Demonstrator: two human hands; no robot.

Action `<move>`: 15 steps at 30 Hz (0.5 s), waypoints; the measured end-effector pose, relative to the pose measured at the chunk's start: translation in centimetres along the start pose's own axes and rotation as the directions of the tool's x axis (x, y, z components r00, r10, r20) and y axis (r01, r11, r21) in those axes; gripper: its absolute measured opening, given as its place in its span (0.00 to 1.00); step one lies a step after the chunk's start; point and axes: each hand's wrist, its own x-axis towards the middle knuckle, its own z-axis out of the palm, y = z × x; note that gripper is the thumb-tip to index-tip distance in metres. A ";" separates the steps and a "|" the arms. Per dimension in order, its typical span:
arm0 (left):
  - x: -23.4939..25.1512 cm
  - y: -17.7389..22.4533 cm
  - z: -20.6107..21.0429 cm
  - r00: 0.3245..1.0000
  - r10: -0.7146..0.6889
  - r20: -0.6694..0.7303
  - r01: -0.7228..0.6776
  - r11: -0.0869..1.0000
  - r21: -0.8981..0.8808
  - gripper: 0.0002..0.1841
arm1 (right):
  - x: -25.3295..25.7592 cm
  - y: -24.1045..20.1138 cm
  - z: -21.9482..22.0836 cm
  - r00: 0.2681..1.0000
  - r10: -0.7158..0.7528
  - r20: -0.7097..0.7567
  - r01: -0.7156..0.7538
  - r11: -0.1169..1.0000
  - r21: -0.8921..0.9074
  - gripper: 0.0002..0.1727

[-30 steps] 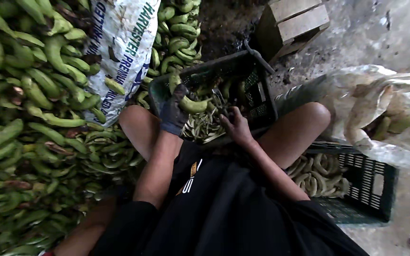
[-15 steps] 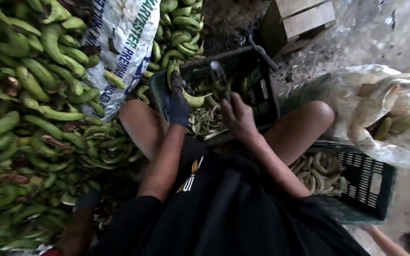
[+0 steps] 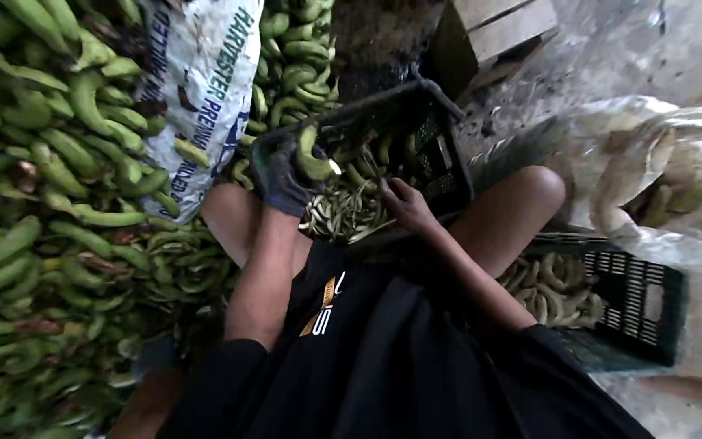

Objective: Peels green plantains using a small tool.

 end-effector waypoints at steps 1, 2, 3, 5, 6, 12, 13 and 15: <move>-0.6 -0.6 -0.4 0.996 -0.060 0.066 0.063 0.997 -0.044 0.18 | -0.2 0.3 -0.4 0.999 -0.036 0.035 0.035 0.999 0.022 0.24; -1.1 -0.9 -0.2 0.985 -0.132 0.112 0.142 0.986 -0.084 0.19 | -0.1 0.3 -0.6 0.996 -0.060 0.066 0.059 0.998 0.024 0.25; -1.7 -1.1 -0.1 0.973 -0.196 0.124 0.209 0.972 -0.102 0.20 | -0.1 0.3 -0.5 0.993 -0.076 0.093 0.075 0.997 0.017 0.26; -2.5 -1.4 0.0 0.974 -0.221 0.058 0.223 0.975 -0.025 0.21 | -0.3 -0.2 -0.1 0.984 -0.114 0.134 0.121 0.992 -0.045 0.27; -2.4 -1.4 0.3 0.981 -0.196 0.001 0.195 0.980 0.038 0.21 | -0.3 -0.6 0.1 0.977 -0.159 0.144 0.173 0.981 -0.091 0.26; -2.7 -0.8 2.5 0.972 -0.206 -0.115 0.228 0.947 0.227 0.19 | 0.6 -3.0 1.3 0.932 -0.252 0.261 0.327 0.896 -0.300 0.24; -3.0 -0.8 3.2 0.978 -0.169 -0.123 0.202 0.919 0.340 0.20 | 1.6 -3.0 0.8 0.943 -0.250 0.221 0.315 0.887 -0.339 0.26; -3.9 -1.0 4.0 0.991 -0.063 -0.121 0.117 0.850 0.513 0.22 | 3.5 -3.1 -0.5 0.957 -0.278 0.082 0.285 0.853 -0.438 0.27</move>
